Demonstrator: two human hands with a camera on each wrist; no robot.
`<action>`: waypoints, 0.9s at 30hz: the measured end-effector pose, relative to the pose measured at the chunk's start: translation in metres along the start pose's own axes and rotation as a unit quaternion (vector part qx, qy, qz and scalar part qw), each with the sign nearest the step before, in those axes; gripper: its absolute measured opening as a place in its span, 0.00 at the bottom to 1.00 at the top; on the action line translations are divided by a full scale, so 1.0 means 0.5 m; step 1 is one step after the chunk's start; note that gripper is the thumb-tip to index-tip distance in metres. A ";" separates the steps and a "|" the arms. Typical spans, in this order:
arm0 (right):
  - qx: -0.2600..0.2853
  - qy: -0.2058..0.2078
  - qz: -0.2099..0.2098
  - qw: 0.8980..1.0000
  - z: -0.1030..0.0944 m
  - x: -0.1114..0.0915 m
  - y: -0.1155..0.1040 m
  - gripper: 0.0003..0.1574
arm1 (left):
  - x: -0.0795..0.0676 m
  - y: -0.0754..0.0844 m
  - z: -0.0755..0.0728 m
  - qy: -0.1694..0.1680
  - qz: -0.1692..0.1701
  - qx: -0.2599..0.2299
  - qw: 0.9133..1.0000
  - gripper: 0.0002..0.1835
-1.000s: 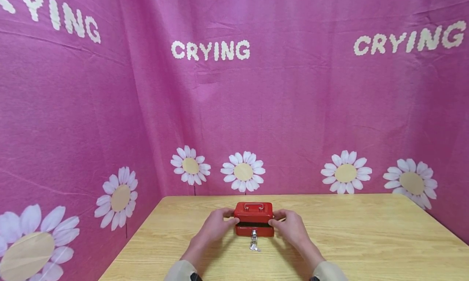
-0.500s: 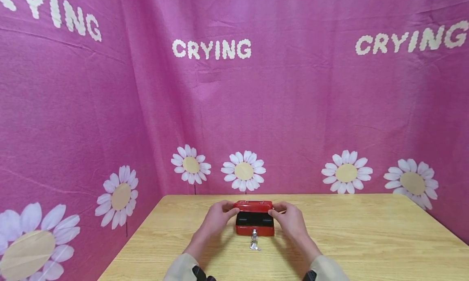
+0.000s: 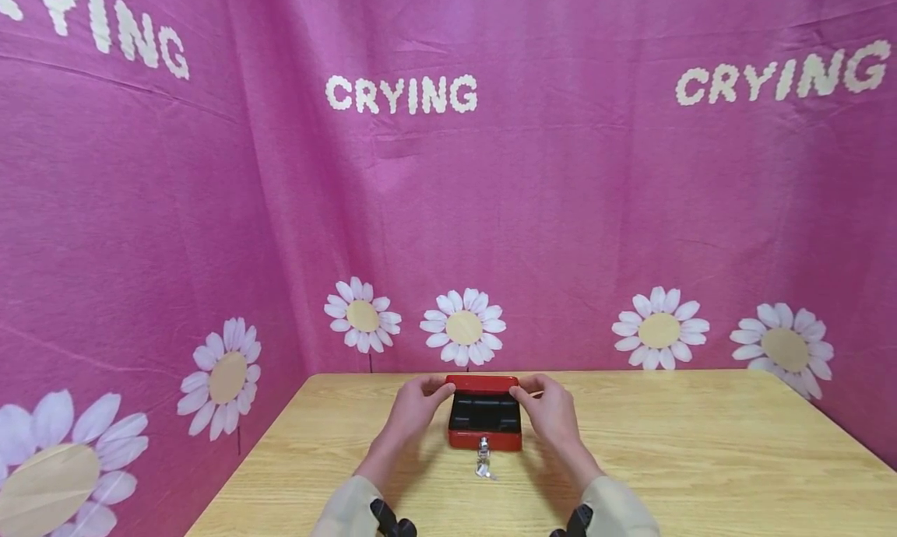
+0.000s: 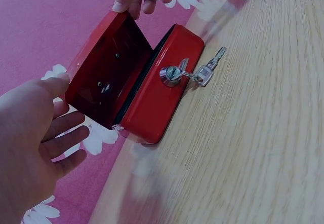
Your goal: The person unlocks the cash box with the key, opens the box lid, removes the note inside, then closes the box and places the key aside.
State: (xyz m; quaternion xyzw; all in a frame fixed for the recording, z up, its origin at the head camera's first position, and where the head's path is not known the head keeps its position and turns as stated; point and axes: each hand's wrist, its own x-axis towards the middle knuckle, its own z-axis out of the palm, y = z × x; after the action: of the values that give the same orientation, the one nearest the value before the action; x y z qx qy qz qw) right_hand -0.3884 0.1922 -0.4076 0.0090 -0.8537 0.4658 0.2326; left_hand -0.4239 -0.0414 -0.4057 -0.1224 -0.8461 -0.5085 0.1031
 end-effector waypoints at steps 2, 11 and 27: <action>0.000 0.000 -0.001 1.000 0.002 0.002 0.000 0.15 | 0.001 0.001 0.001 -0.008 -0.001 0.005 1.000 0.22; 0.021 -0.026 0.000 0.999 0.012 0.007 0.000 0.27 | 0.005 -0.001 0.012 -0.017 0.027 0.022 0.999 0.29; 0.036 -0.064 -0.012 0.997 0.009 0.014 -0.014 0.34 | 0.013 0.002 0.031 -0.035 -0.016 0.007 0.999 0.37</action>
State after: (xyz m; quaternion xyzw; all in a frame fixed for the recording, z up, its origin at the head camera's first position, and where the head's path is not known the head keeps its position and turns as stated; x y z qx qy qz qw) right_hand -0.3948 0.1863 -0.4014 0.0569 -0.8491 0.4923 0.1827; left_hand -0.4305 -0.0267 -0.4100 -0.1257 -0.8546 -0.4996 0.0660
